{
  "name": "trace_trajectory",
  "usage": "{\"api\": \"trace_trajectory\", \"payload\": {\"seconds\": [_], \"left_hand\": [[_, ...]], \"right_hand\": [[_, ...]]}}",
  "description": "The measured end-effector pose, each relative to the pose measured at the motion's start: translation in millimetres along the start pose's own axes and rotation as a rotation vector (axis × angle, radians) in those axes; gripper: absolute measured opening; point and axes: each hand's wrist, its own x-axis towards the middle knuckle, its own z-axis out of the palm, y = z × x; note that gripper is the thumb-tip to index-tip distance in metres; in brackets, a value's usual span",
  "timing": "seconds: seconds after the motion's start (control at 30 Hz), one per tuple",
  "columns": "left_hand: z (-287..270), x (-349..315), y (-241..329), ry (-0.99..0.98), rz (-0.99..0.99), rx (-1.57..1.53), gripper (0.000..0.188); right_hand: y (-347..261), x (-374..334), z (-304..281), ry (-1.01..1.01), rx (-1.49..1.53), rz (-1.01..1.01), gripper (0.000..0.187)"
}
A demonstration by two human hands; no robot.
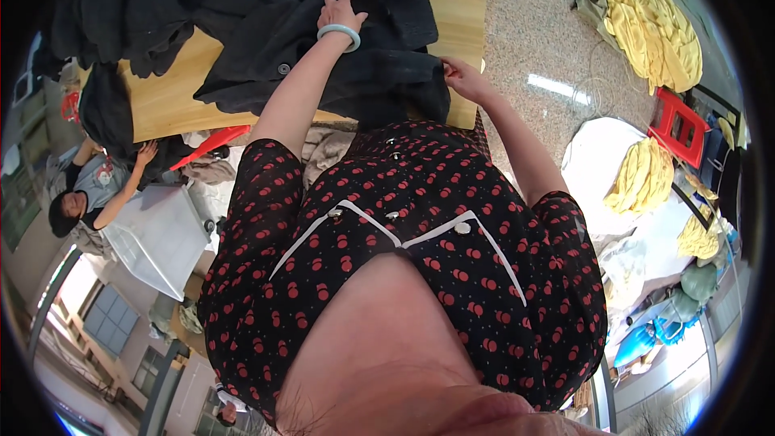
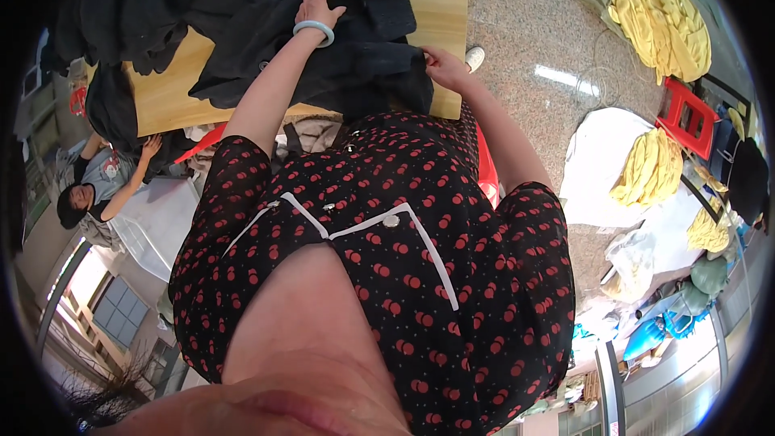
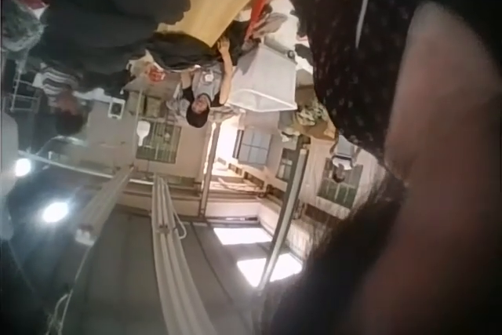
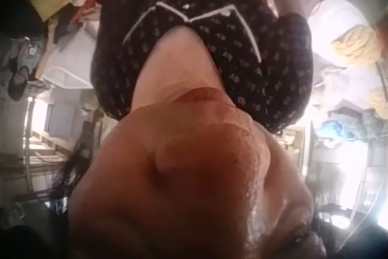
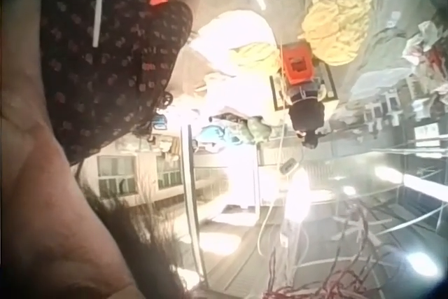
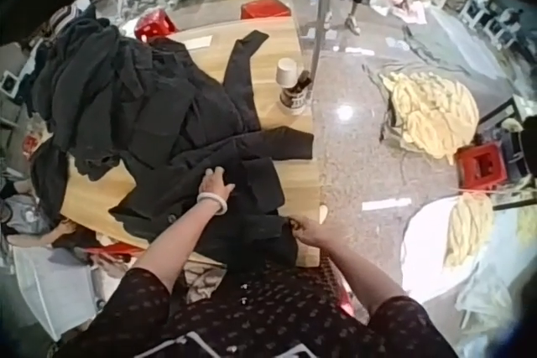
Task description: Folding and inspecting black fabric garments at a workstation in a sewing factory.
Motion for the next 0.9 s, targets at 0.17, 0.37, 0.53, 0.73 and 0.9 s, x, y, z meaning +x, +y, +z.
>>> {"api": "trace_trajectory", "payload": {"seconds": [0.17,0.37,0.53,0.73,0.9], "left_hand": [[4,9,0,-0.015,0.008,0.059,0.03],[-15,15,-10,-0.079,0.101,-0.075,0.012],[-94,2,-3,0.326,0.446,-0.696,0.023],[-34,13,-18,0.218,0.234,-0.67,0.03],[-10,-1,-28,0.053,0.185,-0.499,0.048]], "right_hand": [[-7,3,0,-0.088,-0.273,-0.004,0.025],[-82,-3,-34,0.31,-0.162,-0.116,0.013],[-205,-11,-21,0.253,-0.552,-0.897,0.017],[-161,59,63,0.006,-0.703,-1.035,0.019],[-124,60,44,0.069,-0.81,-0.752,0.027]]}}
